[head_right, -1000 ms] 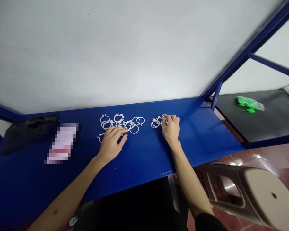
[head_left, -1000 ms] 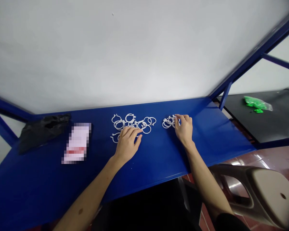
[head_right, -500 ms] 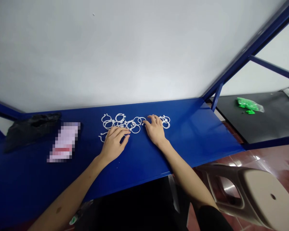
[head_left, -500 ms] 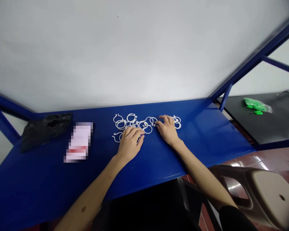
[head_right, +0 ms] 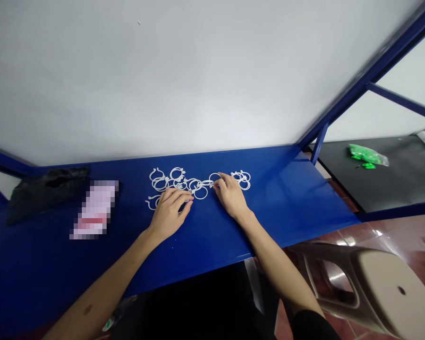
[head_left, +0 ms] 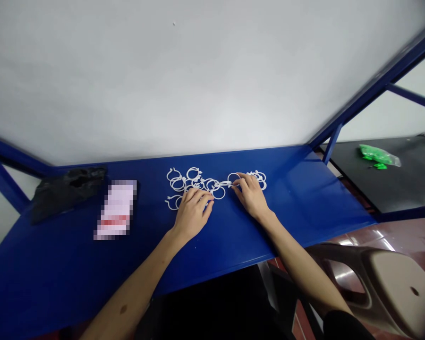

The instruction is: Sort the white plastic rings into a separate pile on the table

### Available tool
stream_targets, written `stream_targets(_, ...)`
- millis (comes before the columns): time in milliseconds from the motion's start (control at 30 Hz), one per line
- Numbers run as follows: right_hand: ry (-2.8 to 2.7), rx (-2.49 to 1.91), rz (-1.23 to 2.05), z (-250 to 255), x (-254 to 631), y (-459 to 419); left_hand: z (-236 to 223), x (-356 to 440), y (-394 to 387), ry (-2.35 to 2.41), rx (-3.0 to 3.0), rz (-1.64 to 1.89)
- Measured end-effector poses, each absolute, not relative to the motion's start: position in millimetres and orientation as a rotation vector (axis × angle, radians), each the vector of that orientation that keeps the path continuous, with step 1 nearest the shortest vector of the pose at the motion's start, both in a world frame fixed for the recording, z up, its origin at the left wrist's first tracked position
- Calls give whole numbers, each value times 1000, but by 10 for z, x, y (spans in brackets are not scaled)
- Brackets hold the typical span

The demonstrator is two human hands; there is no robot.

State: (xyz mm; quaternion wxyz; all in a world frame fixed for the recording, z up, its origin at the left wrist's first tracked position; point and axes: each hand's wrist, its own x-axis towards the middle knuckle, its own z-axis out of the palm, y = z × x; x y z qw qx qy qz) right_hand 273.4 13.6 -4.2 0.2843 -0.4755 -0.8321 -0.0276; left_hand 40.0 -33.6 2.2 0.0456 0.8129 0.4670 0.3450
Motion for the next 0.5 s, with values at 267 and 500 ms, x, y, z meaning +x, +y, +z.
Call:
stream_targets(267,-2111,-1192,-235,55,2729,82,2,395,-338,1418,2510,1038)
stream_targets(500,-2109,-1107,-272,56,2748,48,3,395,-336,1425,2497,1017)
